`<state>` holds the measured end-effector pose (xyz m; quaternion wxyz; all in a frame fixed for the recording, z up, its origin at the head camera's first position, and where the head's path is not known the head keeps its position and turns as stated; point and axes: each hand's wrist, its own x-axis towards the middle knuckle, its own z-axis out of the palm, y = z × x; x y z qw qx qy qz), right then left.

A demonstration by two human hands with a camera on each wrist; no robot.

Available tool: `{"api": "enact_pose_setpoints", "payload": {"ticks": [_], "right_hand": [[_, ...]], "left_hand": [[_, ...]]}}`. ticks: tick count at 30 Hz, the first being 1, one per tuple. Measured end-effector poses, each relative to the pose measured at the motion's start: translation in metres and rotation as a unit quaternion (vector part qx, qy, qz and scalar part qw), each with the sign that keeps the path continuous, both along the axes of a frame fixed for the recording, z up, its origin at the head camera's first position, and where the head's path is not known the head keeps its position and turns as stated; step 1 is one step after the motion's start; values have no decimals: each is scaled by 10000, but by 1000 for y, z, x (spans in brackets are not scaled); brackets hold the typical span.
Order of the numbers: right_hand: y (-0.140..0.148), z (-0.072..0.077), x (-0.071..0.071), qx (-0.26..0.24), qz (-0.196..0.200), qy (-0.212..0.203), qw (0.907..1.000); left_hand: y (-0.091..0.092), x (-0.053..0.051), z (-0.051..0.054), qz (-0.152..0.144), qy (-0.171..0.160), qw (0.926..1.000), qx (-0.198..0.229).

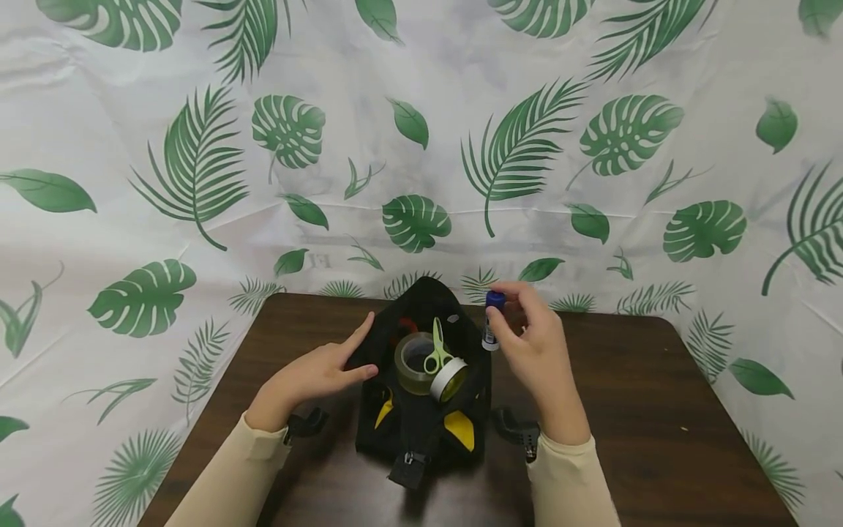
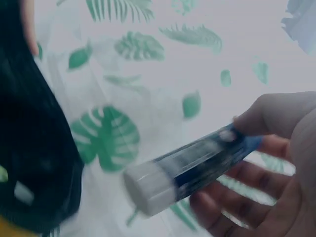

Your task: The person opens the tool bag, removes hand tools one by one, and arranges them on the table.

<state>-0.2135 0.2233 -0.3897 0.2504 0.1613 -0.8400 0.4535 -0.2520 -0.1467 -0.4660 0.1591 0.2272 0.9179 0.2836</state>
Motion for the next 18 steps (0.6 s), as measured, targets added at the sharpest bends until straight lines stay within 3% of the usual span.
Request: {"api": "enact_pose_setpoints", "payload": {"ticks": [5,9,11,15,18], "right_hand": [[22,-10,6,-577,-505,468,9960],[40,-12,3,-896,-1052,303,9899],[49,-12,2,-1104,-1269,-71,9857],[66,-13,0,-2027,-1065,-1213,9658],[75,-13,-3,-2235,-935,-1757,9542]], "left_hand": [[0,-2,0,20,50,10000,-46],[0,-3,0,20,51,10000,-14],[1,-3,-1,8,24,10000,8],[1,-2,-2,13,-14,10000,31],[1,-2,-1,23,-10,10000,46]]}}
